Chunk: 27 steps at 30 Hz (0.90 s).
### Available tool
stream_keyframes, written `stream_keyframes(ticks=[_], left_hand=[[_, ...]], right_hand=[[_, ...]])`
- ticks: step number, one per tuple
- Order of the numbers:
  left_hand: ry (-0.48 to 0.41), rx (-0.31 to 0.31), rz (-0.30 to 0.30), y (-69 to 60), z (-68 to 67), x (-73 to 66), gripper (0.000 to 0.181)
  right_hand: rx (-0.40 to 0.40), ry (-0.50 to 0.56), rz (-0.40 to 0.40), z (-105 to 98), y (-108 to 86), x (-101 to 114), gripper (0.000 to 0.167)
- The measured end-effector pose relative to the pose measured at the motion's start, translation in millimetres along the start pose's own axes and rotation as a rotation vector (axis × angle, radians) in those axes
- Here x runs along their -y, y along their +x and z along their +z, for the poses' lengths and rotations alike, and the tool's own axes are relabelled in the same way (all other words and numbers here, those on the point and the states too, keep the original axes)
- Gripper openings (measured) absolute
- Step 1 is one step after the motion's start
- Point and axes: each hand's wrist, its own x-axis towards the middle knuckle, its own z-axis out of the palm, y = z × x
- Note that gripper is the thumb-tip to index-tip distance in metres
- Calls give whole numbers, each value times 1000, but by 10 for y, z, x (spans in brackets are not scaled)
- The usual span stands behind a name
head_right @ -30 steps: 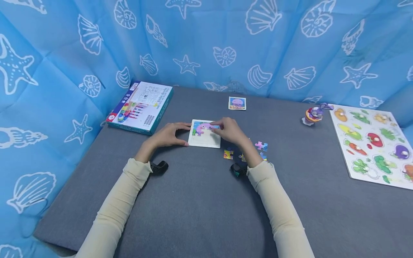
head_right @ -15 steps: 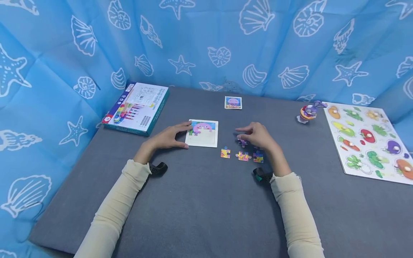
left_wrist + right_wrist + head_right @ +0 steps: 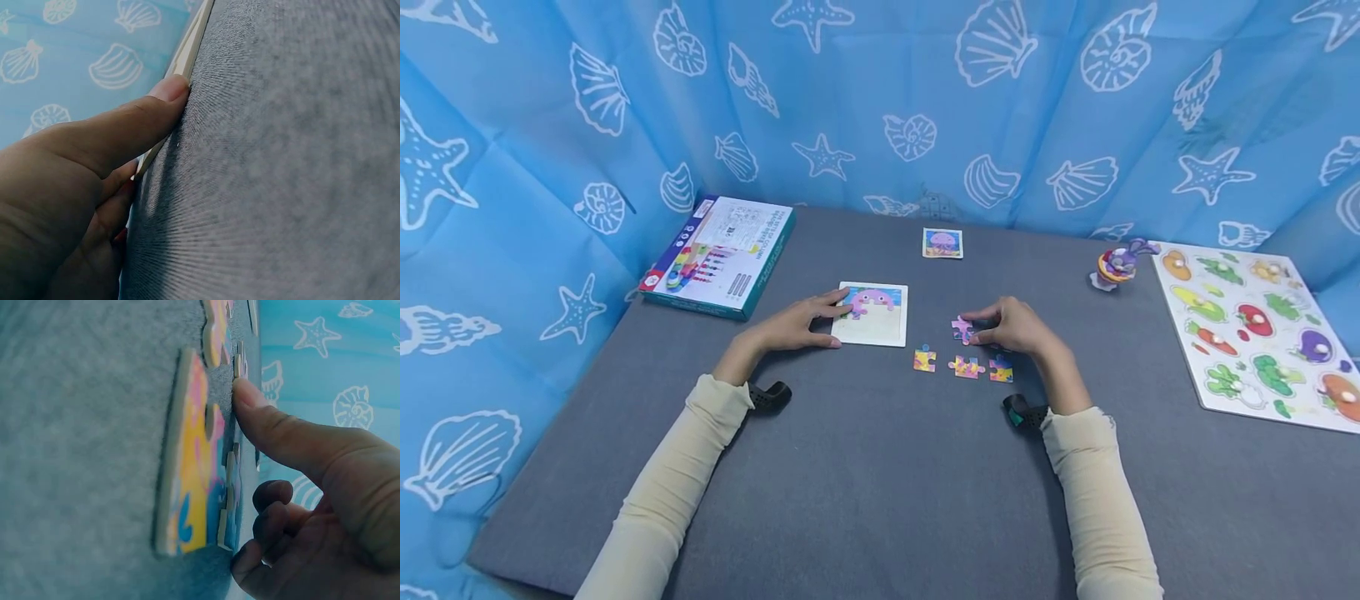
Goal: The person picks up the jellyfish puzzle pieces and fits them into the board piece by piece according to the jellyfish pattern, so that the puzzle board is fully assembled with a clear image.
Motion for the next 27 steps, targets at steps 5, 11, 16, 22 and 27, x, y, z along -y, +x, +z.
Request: stream_keyframes(ticks=[5, 11, 16, 22, 27], left_hand=[[-12, -1, 8, 11, 18, -4, 67], [-21, -13, 6, 2, 15, -10, 67], [-18, -10, 13, -7, 14, -2, 67], [-34, -20, 16, -10, 16, 5, 66], [-29, -23, 20, -2, 17, 23, 66]], right_hand=[[-39, -1, -8, 9, 14, -30, 38], [-78, -15, -34, 25, 43, -40, 33], [-89, -64, -95, 43, 54, -28, 29], [-52, -58, -114, 30, 76, -3, 29], [-41, -49, -101, 13, 122, 25, 31]])
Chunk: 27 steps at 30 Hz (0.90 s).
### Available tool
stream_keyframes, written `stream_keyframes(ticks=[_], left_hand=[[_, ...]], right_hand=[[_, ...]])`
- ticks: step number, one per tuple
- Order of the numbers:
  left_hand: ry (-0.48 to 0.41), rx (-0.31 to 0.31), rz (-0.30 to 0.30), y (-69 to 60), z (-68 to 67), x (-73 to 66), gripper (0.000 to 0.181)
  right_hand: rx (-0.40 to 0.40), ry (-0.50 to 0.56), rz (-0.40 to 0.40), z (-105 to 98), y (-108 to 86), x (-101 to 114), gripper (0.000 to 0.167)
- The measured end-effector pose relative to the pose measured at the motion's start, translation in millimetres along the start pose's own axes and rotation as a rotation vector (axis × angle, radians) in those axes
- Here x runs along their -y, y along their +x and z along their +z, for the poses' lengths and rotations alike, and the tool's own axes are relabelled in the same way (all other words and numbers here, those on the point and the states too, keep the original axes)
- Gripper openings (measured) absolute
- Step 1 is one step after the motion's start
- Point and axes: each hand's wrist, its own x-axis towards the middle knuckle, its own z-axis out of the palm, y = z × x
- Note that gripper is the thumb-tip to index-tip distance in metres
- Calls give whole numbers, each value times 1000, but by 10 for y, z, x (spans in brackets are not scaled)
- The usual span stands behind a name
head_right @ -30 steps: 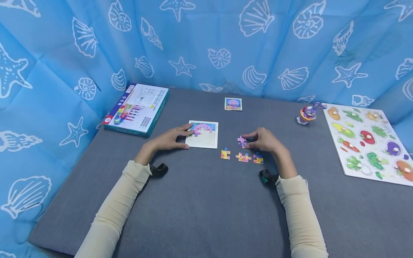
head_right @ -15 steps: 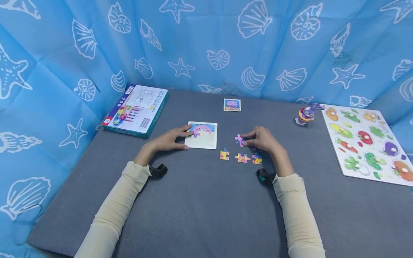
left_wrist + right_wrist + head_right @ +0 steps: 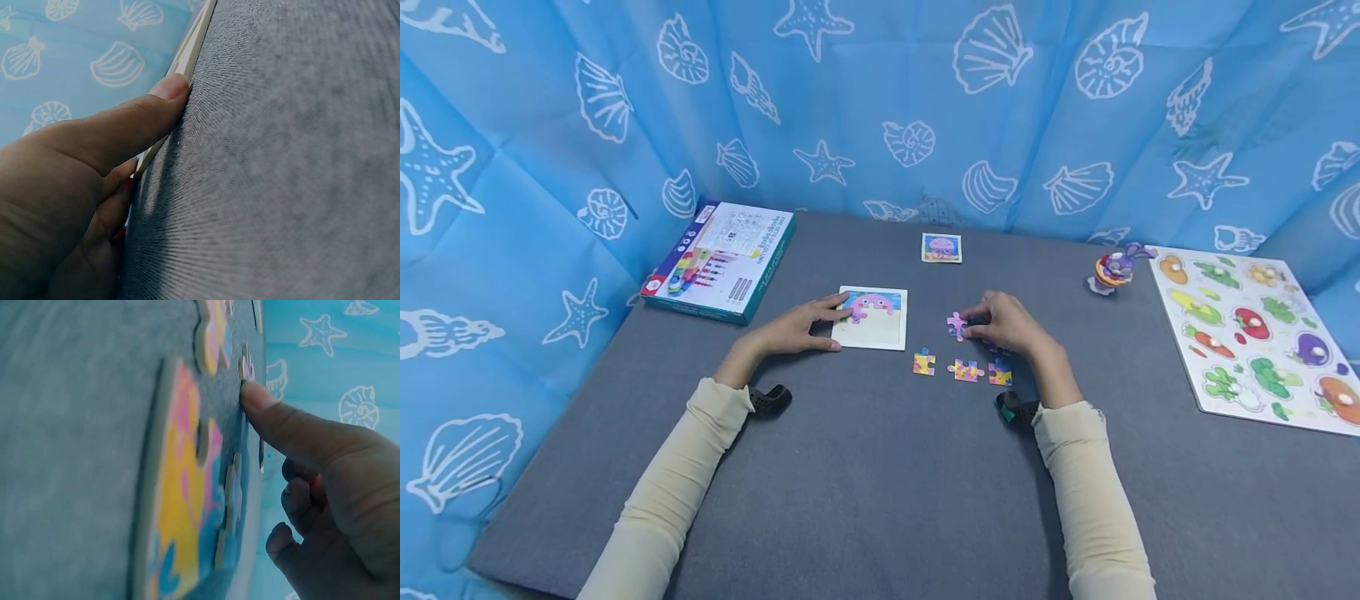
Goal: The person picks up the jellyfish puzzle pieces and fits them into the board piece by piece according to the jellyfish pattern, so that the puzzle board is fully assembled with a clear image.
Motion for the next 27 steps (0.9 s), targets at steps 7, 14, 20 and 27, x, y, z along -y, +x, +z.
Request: stream_keyframes(ticks=[7, 14, 20, 27], left_hand=[[1, -3, -4, -4, 1, 1, 66], [-3, 0, -13, -7, -2, -30, 65], [-4, 2, -14, 0, 4, -24, 65], [-8, 10, -33, 8, -4, -27, 65]], right_hand=[[-136, -43, -141, 88, 143, 173, 30], [-167, -18, -212, 205, 369, 458, 29], [-165, -43, -213, 388, 540, 660, 24], [-132, -49, -213, 521, 639, 838, 24]])
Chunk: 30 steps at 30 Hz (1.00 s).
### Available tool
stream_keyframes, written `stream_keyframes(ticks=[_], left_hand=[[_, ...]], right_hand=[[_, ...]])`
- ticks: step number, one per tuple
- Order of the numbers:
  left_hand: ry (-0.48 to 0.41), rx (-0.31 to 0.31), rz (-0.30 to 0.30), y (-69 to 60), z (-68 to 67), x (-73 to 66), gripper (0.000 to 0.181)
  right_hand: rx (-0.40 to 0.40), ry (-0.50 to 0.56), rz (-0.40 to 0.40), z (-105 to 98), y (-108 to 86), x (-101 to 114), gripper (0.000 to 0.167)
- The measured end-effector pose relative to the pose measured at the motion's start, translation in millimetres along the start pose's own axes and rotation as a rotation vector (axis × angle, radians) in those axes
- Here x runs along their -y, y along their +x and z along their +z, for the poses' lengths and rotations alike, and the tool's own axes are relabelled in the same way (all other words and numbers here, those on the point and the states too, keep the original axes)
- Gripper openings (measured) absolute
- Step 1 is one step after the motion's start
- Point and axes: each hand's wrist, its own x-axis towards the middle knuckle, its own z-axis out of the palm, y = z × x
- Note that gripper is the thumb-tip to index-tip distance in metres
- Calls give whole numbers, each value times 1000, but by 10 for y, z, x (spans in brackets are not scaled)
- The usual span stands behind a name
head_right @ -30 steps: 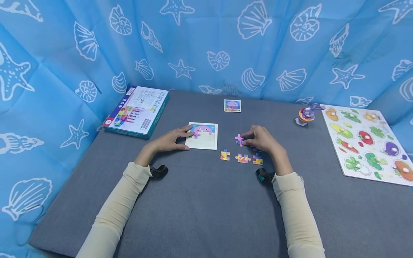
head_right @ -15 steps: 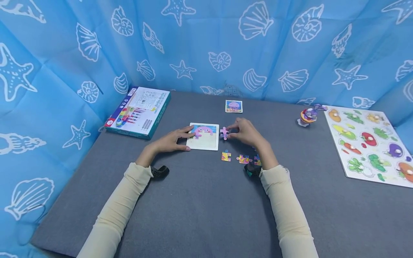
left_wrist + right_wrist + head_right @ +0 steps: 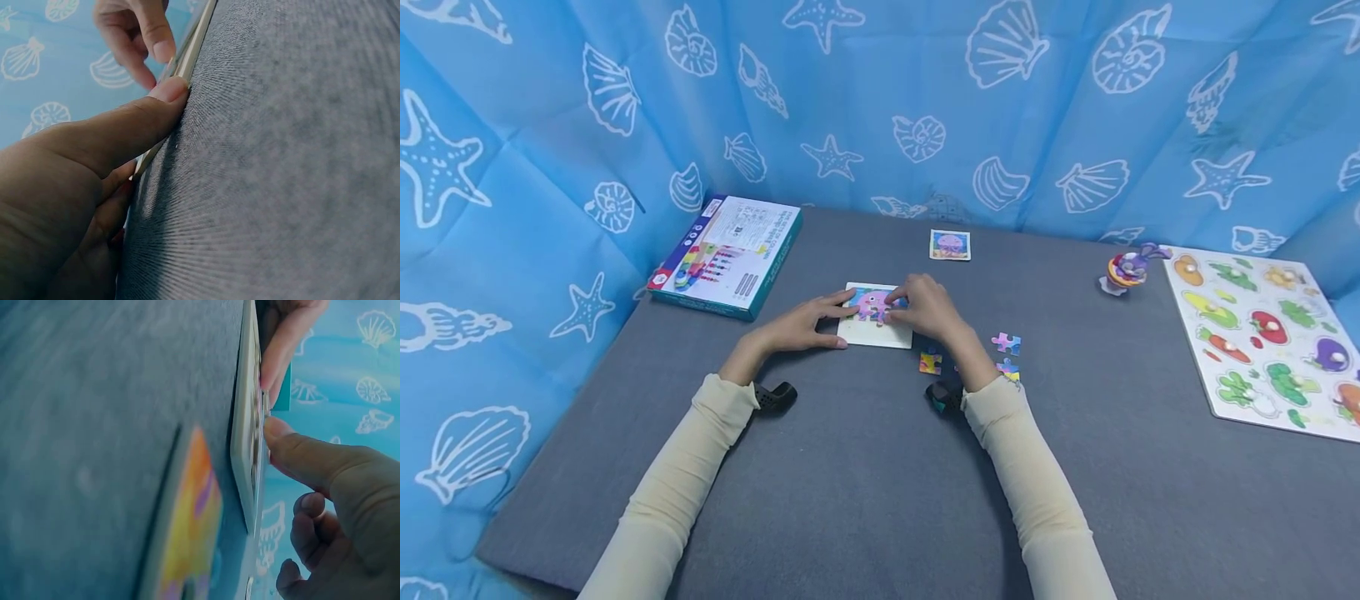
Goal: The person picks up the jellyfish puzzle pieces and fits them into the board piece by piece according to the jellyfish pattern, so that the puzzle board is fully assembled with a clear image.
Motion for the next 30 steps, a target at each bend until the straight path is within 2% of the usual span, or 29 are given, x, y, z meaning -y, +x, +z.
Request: stream_keyframes(ticks=[6, 13, 15, 20, 25, 30], left_hand=[[6, 4, 3, 7, -2, -9, 64], [1, 1, 8, 3, -7, 2, 64], [9, 2, 10, -2, -13, 6, 64], [17, 13, 15, -6, -14, 3, 64], [1, 11, 32, -2, -19, -9, 65], [1, 13, 35, -7, -10, 0, 65]], right_hand=[[11, -14, 20, 37, 14, 11, 28], [-33, -2, -26, 79, 34, 8, 38], [-30, -12, -4, 92, 48, 34, 42], [19, -37, 114, 102, 51, 89, 44], [35, -36, 145, 81, 61, 118, 43], [55, -6, 133, 82, 48, 115, 41]])
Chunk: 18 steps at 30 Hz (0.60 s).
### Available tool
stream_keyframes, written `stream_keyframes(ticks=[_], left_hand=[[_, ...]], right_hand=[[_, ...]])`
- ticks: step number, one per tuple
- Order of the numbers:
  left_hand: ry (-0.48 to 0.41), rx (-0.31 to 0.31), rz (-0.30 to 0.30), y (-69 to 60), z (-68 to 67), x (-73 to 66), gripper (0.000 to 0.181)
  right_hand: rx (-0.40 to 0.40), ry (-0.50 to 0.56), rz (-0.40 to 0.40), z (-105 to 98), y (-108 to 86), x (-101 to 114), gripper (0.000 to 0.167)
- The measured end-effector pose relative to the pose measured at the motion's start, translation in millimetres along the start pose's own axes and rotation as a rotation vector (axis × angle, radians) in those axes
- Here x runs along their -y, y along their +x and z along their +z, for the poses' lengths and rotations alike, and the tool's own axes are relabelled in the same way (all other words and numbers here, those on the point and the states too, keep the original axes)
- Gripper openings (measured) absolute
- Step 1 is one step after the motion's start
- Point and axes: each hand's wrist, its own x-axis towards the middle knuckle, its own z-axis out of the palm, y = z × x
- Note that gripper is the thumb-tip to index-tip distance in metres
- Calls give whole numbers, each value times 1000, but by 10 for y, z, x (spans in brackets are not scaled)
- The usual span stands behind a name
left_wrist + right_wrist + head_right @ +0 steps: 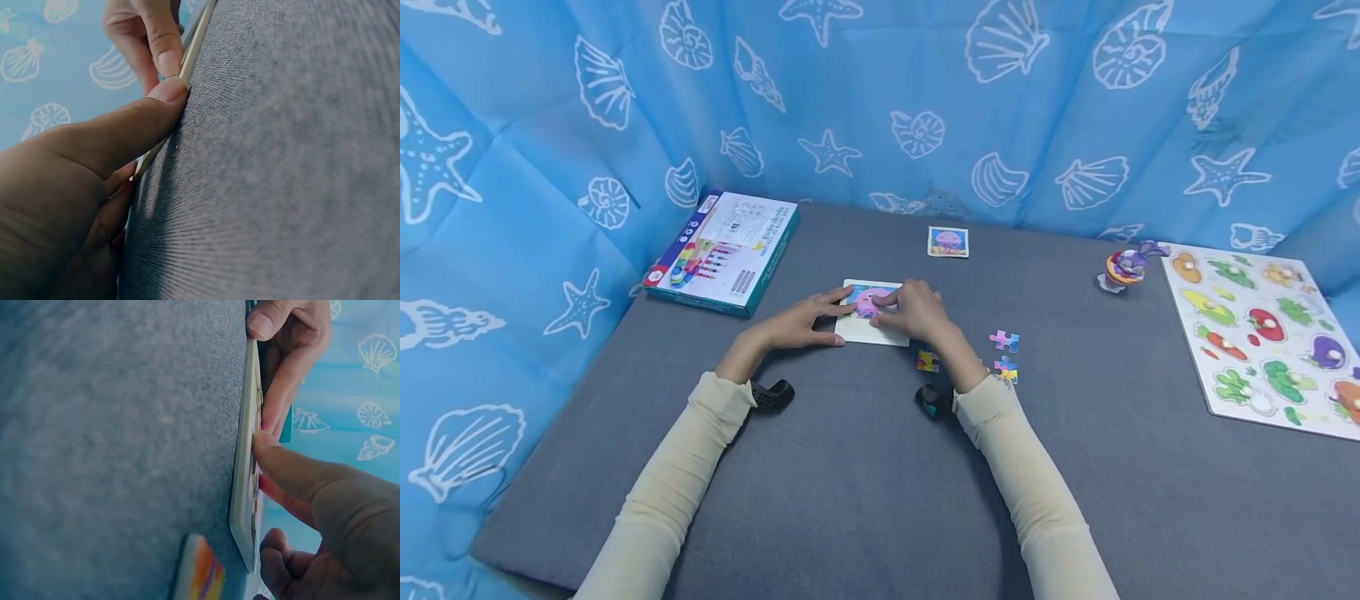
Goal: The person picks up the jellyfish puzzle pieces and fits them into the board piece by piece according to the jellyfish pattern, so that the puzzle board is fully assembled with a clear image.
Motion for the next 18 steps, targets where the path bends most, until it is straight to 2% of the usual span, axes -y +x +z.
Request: stream_keyframes(ticks=[5, 8, 11, 18], left_hand=[[13, -1, 6, 1, 30, 14, 64], [13, 0, 5, 9, 52, 13, 64], [2, -2, 2, 13, 50, 2, 65], [4, -9, 0, -10, 18, 9, 65]], right_hand=[[-14, 38, -83, -4, -53, -55, 41], [-27, 61, -104, -59, -110, -123, 37], [-36, 75, -60, -160, -183, -217, 34], [-76, 66, 82, -414, -426, -522, 39]])
